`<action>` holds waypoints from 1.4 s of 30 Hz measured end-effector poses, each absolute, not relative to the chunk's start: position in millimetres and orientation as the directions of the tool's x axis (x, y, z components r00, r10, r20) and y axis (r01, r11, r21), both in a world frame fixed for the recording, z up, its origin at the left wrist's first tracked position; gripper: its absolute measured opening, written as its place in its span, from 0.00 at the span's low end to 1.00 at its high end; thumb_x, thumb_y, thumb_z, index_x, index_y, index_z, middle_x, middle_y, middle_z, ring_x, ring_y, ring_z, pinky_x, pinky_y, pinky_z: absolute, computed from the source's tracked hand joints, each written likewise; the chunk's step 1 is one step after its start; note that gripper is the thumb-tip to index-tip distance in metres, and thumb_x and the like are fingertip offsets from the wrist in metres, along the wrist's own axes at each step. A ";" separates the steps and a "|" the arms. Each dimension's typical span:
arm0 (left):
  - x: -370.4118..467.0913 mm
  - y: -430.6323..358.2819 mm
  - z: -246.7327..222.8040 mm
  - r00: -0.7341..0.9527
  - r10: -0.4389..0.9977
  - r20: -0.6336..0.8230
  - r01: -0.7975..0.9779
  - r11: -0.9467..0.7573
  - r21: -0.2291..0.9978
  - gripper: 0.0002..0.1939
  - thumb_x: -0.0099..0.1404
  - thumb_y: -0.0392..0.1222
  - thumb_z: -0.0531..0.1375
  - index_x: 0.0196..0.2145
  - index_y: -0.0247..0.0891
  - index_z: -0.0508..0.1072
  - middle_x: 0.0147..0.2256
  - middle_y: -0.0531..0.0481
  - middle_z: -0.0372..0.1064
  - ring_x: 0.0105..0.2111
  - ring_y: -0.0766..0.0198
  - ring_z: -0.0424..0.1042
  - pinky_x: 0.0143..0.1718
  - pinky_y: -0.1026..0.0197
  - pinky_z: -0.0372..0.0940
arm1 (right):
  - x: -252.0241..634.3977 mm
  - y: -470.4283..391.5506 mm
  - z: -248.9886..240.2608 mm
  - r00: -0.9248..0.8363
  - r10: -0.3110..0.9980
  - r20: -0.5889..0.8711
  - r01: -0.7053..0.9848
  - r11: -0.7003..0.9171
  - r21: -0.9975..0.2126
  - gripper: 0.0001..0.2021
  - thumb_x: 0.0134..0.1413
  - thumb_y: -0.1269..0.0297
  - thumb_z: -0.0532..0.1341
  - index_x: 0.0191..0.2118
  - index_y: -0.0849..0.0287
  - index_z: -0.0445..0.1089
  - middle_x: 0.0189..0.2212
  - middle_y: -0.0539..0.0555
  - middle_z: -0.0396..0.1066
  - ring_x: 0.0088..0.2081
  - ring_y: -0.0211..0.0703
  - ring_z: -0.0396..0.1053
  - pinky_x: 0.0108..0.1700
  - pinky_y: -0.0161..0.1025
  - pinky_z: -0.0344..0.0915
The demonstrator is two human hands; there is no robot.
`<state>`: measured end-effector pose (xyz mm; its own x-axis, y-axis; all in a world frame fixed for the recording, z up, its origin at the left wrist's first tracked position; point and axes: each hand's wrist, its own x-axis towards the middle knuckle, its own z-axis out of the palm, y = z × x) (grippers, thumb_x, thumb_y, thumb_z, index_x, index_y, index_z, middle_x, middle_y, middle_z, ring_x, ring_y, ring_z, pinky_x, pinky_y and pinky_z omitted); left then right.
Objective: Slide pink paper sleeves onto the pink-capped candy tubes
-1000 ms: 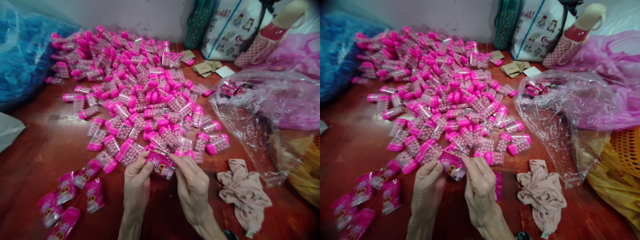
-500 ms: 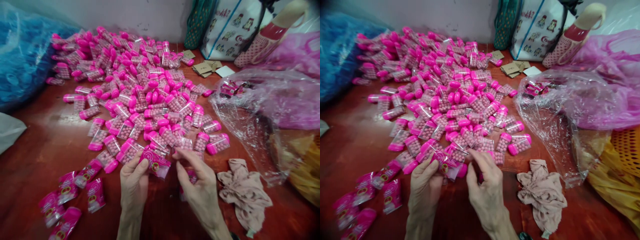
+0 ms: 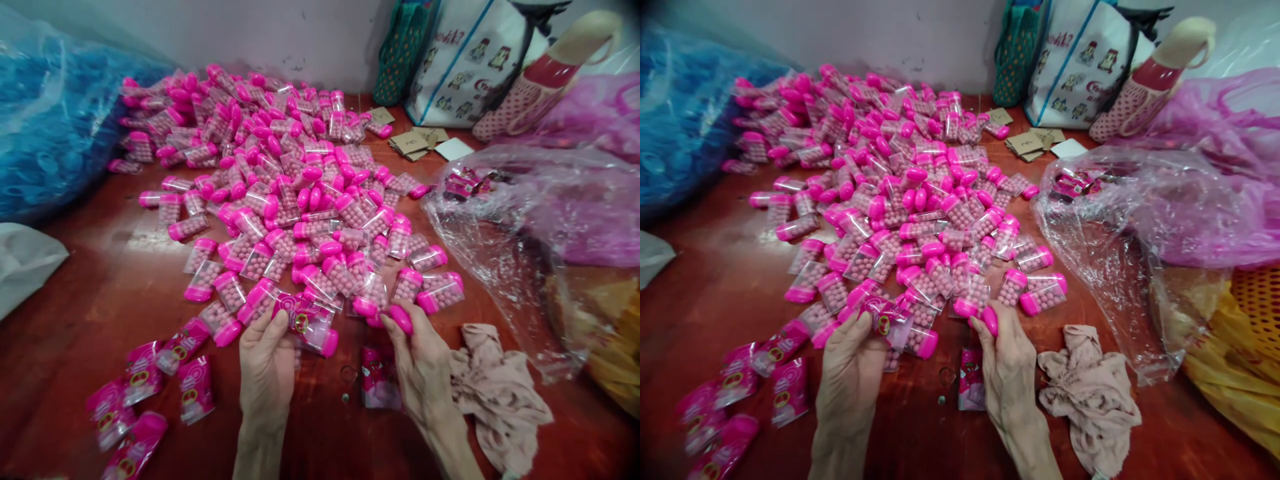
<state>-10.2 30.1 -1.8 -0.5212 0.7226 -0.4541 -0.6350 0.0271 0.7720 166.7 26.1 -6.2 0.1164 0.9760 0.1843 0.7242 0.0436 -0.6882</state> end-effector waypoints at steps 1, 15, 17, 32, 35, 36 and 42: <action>-9.2 30.6 -1.8 -0.531 0.717 -0.452 -0.634 0.018 0.773 0.05 0.44 0.34 0.68 0.23 0.37 0.77 0.23 0.54 0.75 0.23 0.68 0.73 0.28 0.67 0.69 | 166.3 24.1 1.4 0.129 0.984 0.124 0.673 0.005 -0.739 0.12 0.60 0.59 0.52 0.44 0.59 0.65 0.31 0.54 0.71 0.30 0.42 0.69 0.33 0.37 0.66; 2.2 30.1 6.0 -0.475 0.758 -0.446 -0.642 0.048 0.765 0.05 0.44 0.33 0.69 0.23 0.38 0.77 0.23 0.54 0.76 0.24 0.69 0.74 0.28 0.69 0.69 | 128.5 10.4 30.4 0.052 0.998 0.040 0.643 -0.002 -0.766 0.28 0.50 0.57 0.62 0.55 0.66 0.61 0.45 0.62 0.72 0.44 0.52 0.72 0.43 0.42 0.72; 2.7 30.2 5.1 -0.470 0.759 -0.450 -0.646 0.051 0.761 0.05 0.45 0.33 0.68 0.23 0.38 0.77 0.24 0.54 0.76 0.24 0.68 0.74 0.29 0.68 0.69 | 124.1 9.5 30.0 0.085 0.994 0.074 0.652 0.001 -0.759 0.27 0.49 0.56 0.63 0.52 0.67 0.64 0.40 0.62 0.75 0.40 0.51 0.74 0.41 0.40 0.72; 1.3 35.4 1.9 -0.458 0.773 -0.440 -0.644 0.053 0.763 0.05 0.44 0.34 0.69 0.23 0.37 0.78 0.24 0.53 0.77 0.23 0.70 0.73 0.29 0.70 0.68 | 123.6 16.6 34.6 0.021 0.955 -0.297 0.246 -0.292 -0.924 0.16 0.46 0.60 0.65 0.42 0.59 0.72 0.24 0.48 0.74 0.22 0.37 0.69 0.23 0.29 0.67; 1.5 35.1 1.0 -0.445 0.781 -0.437 -0.639 0.065 0.767 0.05 0.46 0.35 0.68 0.24 0.37 0.78 0.24 0.53 0.77 0.24 0.69 0.74 0.30 0.70 0.69 | 123.2 15.3 32.2 0.020 0.960 -0.278 0.269 -0.273 -0.924 0.15 0.46 0.60 0.65 0.42 0.59 0.72 0.26 0.49 0.75 0.24 0.37 0.70 0.24 0.29 0.67; 1.6 34.6 0.8 -0.439 0.785 -0.437 -0.638 0.069 0.767 0.05 0.46 0.35 0.68 0.24 0.37 0.78 0.24 0.53 0.77 0.24 0.69 0.74 0.30 0.69 0.69 | 122.5 14.3 30.3 0.031 0.966 -0.256 0.282 -0.254 -0.925 0.16 0.47 0.60 0.65 0.42 0.59 0.71 0.27 0.49 0.75 0.24 0.37 0.70 0.25 0.29 0.67; 2.3 31.7 -0.3 -0.389 0.801 -0.455 -0.648 0.113 0.753 0.05 0.46 0.35 0.68 0.24 0.36 0.78 0.24 0.53 0.76 0.24 0.70 0.73 0.30 0.70 0.68 | 118.4 7.7 17.3 0.184 0.983 -0.030 0.415 -0.105 -0.904 0.21 0.47 0.61 0.65 0.47 0.66 0.69 0.30 0.54 0.76 0.28 0.40 0.73 0.33 0.32 0.71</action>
<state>2.3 31.7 -0.3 -0.3891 0.8010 -0.4550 -0.6478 0.1132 0.7533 118.4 7.7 17.3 0.1839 0.9825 -0.0298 0.4149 -0.1050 -0.9038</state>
